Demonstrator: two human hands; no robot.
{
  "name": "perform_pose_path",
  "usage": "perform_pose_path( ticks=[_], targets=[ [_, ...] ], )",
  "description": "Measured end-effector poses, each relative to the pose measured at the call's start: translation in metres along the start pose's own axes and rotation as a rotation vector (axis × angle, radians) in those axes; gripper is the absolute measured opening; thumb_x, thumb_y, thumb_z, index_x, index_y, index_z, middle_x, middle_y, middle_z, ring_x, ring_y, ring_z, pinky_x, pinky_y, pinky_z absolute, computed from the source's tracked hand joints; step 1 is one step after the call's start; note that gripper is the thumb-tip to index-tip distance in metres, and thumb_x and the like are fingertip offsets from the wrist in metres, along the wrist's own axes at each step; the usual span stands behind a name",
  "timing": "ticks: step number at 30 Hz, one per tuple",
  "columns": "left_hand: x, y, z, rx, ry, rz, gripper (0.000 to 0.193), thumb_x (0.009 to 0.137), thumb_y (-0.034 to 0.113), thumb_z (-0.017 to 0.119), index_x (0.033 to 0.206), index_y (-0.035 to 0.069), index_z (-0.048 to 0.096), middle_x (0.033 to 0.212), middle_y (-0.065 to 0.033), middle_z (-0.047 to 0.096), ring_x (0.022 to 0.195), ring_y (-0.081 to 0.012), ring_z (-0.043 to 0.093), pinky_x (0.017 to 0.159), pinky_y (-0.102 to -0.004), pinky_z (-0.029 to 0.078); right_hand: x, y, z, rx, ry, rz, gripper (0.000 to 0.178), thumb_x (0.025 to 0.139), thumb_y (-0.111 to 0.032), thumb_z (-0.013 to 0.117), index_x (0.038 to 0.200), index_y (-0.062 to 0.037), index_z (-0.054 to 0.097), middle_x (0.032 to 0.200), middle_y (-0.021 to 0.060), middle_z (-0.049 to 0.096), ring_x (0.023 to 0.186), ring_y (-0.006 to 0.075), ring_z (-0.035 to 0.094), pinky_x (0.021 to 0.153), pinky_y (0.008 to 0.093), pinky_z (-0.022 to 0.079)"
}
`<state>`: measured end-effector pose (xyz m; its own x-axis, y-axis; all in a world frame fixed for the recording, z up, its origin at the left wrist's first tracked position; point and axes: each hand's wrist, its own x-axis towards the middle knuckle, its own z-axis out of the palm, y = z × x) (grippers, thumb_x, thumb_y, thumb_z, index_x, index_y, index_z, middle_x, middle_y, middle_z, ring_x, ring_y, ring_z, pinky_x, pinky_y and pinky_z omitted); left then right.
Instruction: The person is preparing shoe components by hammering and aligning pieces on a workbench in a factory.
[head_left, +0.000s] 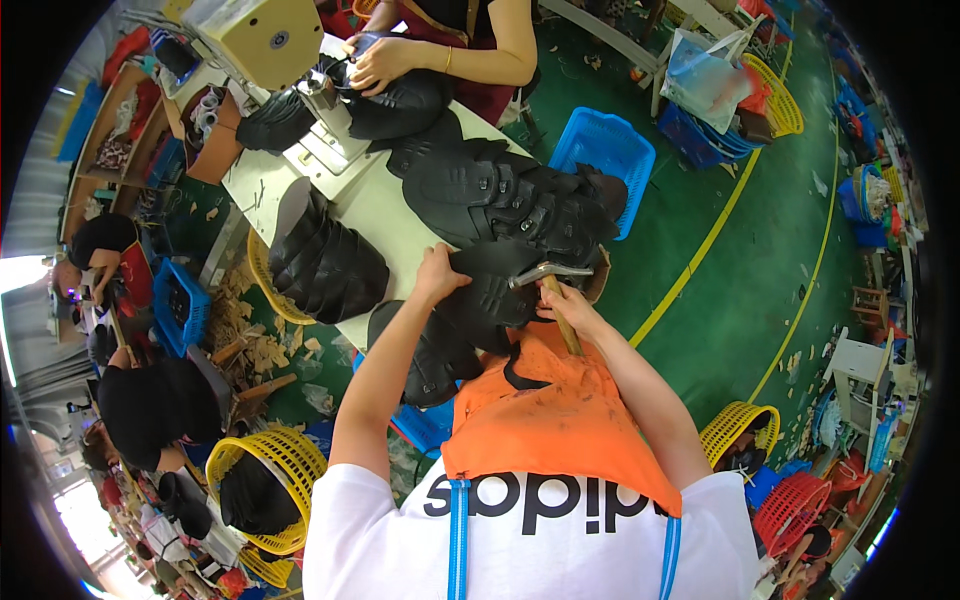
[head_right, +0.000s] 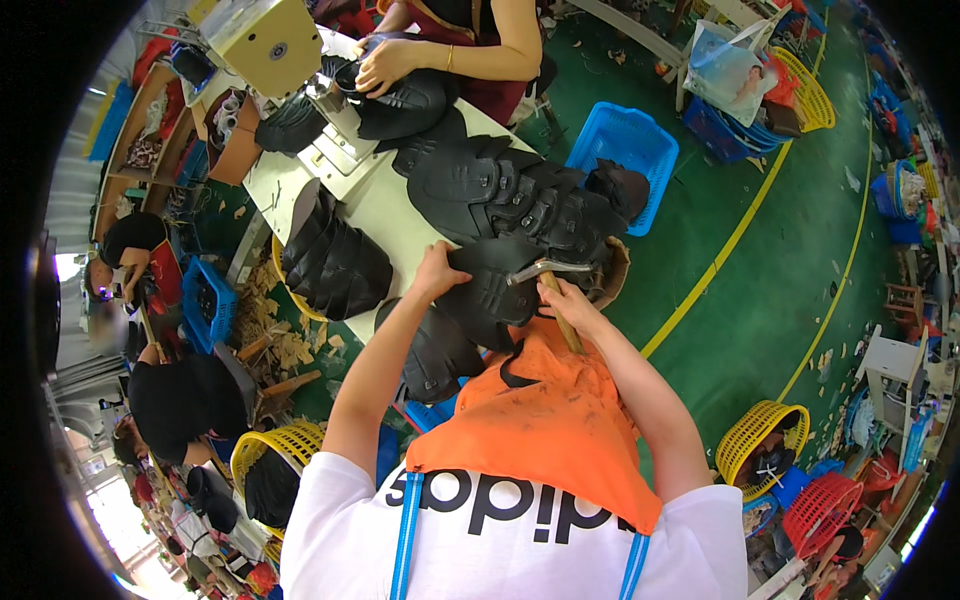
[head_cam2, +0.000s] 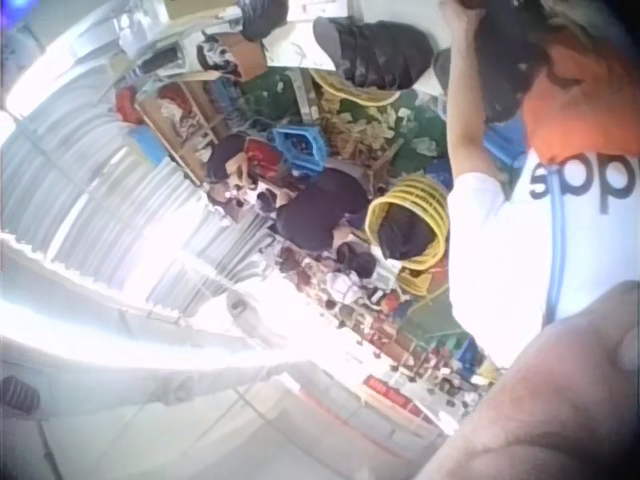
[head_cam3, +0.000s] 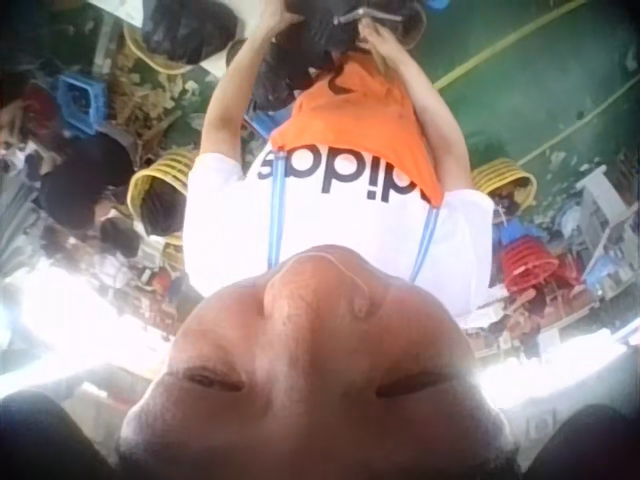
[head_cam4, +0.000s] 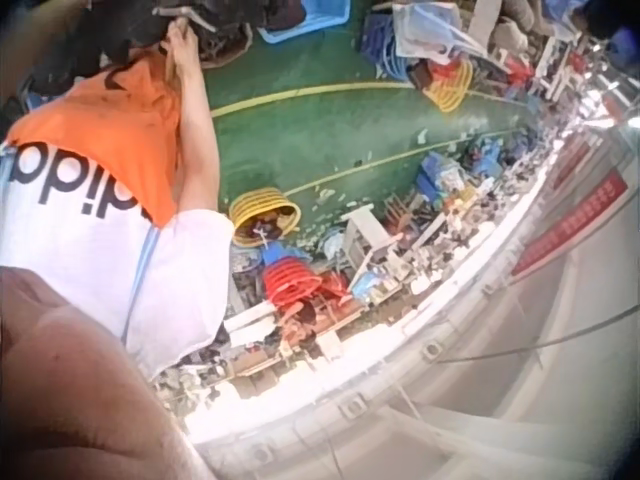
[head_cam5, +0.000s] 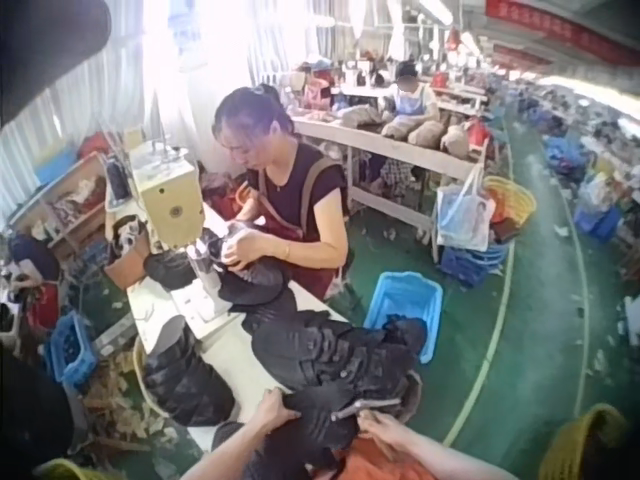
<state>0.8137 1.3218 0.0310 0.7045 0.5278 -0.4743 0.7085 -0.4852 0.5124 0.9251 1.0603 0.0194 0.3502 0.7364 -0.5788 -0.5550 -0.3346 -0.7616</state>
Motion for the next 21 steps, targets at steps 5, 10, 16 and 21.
perform_pose_path(
  ticks=[5, 10, 16, 21],
  targets=[
    [0.002, -0.010, -0.010, -0.232, -0.145, -0.047, 0.061, 0.063, 0.013, 0.079, 0.117, -0.003, 0.054, 0.107, -0.0211, 0.063, 0.103, -0.0308, 0.061, 0.087, -0.0364, 0.047, 0.004, -0.002, 0.000, -0.061, -0.036, -0.010, 0.047, 0.096, -0.031, 0.052, 0.131, -0.0017, 0.042, 0.105, 0.0036, 0.048, 0.096, 0.0128, 0.054, 0.088, 0.0342, 0.050],
    [-0.005, 0.001, -0.031, -0.438, -0.327, 0.099, 0.043, 0.063, 0.008, 0.077, 0.102, -0.003, 0.062, 0.091, -0.0120, 0.066, 0.088, -0.0211, 0.061, 0.080, -0.0320, 0.046, -0.009, -0.018, -0.003, -0.066, -0.043, -0.021, 0.049, 0.095, -0.027, 0.052, 0.135, -0.0005, 0.038, 0.124, 0.0080, 0.048, 0.110, 0.0189, 0.053, 0.094, 0.0369, 0.047],
    [0.043, 0.026, -0.114, -0.674, -0.324, 0.229, 0.040, 0.067, 0.003, 0.074, 0.104, 0.005, 0.059, 0.090, -0.0011, 0.063, 0.083, -0.0116, 0.058, 0.076, -0.0265, 0.048, -0.015, -0.077, -0.010, 0.035, 0.006, -0.325, 0.047, 0.092, -0.026, 0.057, 0.129, 0.0015, 0.046, 0.121, 0.0089, 0.053, 0.115, 0.0191, 0.051, 0.099, 0.0344, 0.041],
    [0.129, -0.007, -0.096, -0.284, 0.117, 0.080, 0.071, 0.063, 0.026, 0.081, 0.124, 0.005, 0.053, 0.122, -0.0195, 0.053, 0.110, -0.0283, 0.054, 0.093, -0.0366, 0.044, 0.018, -0.070, -0.042, 0.050, 0.668, -0.351, 0.043, 0.088, -0.028, 0.065, 0.120, -0.0018, 0.054, 0.111, 0.0018, 0.056, 0.103, 0.0097, 0.050, 0.091, 0.0283, 0.038]
  ],
)
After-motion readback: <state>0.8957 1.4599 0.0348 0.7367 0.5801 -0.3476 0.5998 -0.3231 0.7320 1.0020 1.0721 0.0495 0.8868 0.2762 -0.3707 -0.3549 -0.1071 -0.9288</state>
